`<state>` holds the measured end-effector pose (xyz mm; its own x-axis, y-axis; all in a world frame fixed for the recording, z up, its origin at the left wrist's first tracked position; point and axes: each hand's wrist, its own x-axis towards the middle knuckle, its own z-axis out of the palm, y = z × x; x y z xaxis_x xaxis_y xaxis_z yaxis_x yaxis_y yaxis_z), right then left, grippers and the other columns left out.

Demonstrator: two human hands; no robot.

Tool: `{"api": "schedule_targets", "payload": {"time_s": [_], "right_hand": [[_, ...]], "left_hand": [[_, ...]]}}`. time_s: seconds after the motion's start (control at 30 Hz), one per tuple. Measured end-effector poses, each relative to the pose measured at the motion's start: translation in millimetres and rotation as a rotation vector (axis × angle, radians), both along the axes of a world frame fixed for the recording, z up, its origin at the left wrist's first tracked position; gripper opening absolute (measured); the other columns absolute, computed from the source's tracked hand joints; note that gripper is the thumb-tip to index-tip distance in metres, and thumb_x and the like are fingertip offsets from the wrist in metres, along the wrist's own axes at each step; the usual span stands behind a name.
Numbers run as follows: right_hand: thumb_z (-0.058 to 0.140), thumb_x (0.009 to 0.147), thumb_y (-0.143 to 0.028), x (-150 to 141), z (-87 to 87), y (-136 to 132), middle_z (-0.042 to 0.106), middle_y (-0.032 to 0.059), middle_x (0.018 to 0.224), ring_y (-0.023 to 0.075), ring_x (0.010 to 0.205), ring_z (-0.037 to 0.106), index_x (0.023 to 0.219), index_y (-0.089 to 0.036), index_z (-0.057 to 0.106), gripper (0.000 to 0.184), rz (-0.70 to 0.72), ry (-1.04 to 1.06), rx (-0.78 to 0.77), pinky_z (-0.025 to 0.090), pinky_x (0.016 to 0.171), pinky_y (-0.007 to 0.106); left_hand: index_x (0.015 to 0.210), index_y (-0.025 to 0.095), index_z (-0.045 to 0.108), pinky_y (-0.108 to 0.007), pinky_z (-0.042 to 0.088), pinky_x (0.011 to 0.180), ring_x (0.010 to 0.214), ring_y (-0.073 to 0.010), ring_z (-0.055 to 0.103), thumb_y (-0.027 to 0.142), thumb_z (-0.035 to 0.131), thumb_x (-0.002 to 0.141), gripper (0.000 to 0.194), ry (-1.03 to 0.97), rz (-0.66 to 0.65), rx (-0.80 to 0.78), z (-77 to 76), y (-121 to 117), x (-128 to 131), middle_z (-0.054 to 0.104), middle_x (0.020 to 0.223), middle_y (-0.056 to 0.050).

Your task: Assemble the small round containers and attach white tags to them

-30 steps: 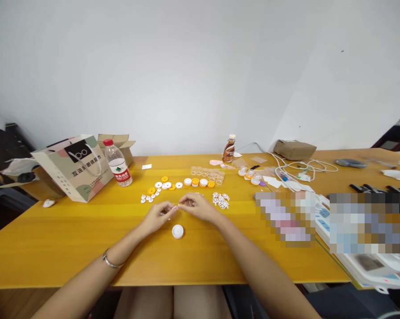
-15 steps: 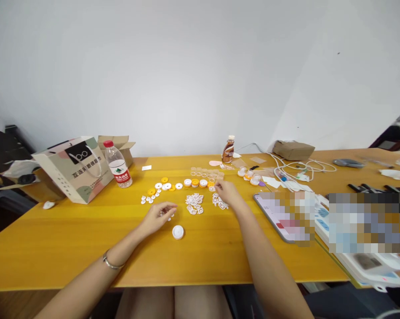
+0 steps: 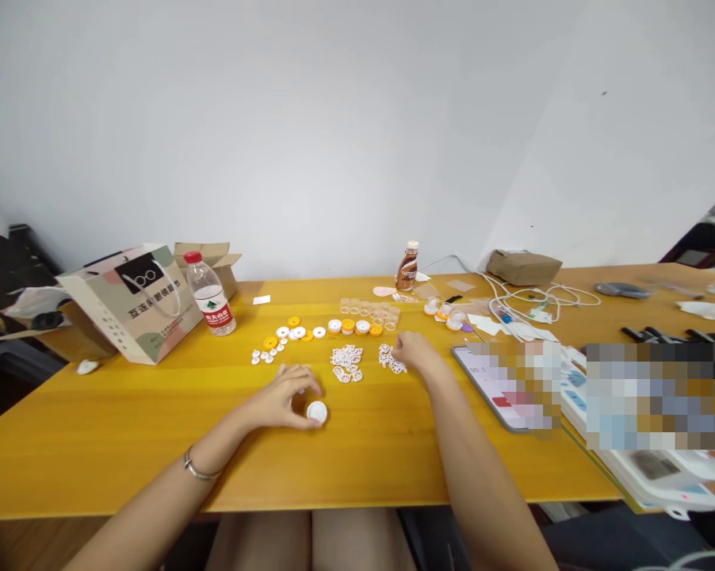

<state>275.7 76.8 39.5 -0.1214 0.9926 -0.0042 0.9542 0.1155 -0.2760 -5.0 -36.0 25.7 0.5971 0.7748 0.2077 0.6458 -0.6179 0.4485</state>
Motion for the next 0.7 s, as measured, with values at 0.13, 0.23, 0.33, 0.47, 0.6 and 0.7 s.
{"api": "schedule_targets", "payload": {"time_s": [0.13,0.23,0.33,0.47,0.6,0.7], "right_hand": [[0.054,0.063,-0.011,1.0,1.7,-1.4,0.061,0.0044,0.064,0.0135,0.057,0.054,0.060,-0.016,0.053,0.005,0.000,-0.004,-0.012,0.032,0.048,0.021],[0.056,0.063,-0.015,-0.6,6.9,-3.2,0.059,0.0043,0.062,0.0143,0.057,0.052,0.062,-0.016,0.052,0.004,-0.023,0.016,0.030,0.031,0.048,0.022],[0.055,0.067,-0.020,-15.5,11.0,-11.5,0.055,0.0018,0.061,0.0133,0.057,0.050,0.065,-0.016,0.052,0.005,0.109,0.180,0.170,0.033,0.051,0.022],[0.057,0.071,-0.034,-56.6,3.9,-37.8,0.055,0.0003,0.071,0.0114,0.064,0.048,0.075,-0.016,0.053,0.018,0.626,0.439,0.165,0.037,0.058,0.021],[0.070,0.056,-0.046,-90.1,-9.1,-62.3,0.055,-0.0002,0.073,0.0123,0.065,0.047,0.077,-0.017,0.055,0.039,0.938,0.328,0.004,0.037,0.059,0.022],[0.068,0.058,-0.049,-96.8,-13.6,-66.5,0.055,0.0001,0.070,0.0131,0.065,0.047,0.073,-0.017,0.054,0.038,0.936,0.249,0.024,0.036,0.060,0.024]], "left_hand": [[0.091,0.023,0.055,-0.032,0.025,0.083,0.094,-0.0205,0.046,0.054,0.067,0.057,0.048,0.025,-0.038,-0.006,1.8,-0.6,0.7,0.055,0.093,-0.001],[0.089,0.023,0.055,-0.032,0.024,0.084,0.093,-0.0202,0.047,0.051,0.068,0.056,0.045,0.045,-0.051,-0.007,1.2,-1.2,0.9,0.055,0.093,0.000],[0.086,0.022,0.055,-0.034,0.022,0.087,0.094,-0.0206,0.047,0.045,0.069,0.057,0.039,0.064,-0.054,0.002,-1.8,-0.8,0.9,0.056,0.092,0.000],[0.085,0.021,0.056,-0.033,0.025,0.083,0.092,-0.0207,0.048,0.039,0.068,0.060,0.033,0.070,-0.047,0.018,-4.2,0.7,1.2,0.058,0.091,-0.001],[0.083,0.020,0.056,-0.031,0.026,0.078,0.091,-0.0210,0.048,0.037,0.069,0.057,0.034,0.062,-0.037,0.031,-4.6,2.7,0.9,0.058,0.093,-0.002],[0.080,0.019,0.055,-0.030,0.026,0.076,0.086,-0.0203,0.048,0.035,0.071,0.053,0.035,0.068,0.014,0.043,-7.2,5.4,-0.5,0.057,0.087,-0.001]]}}
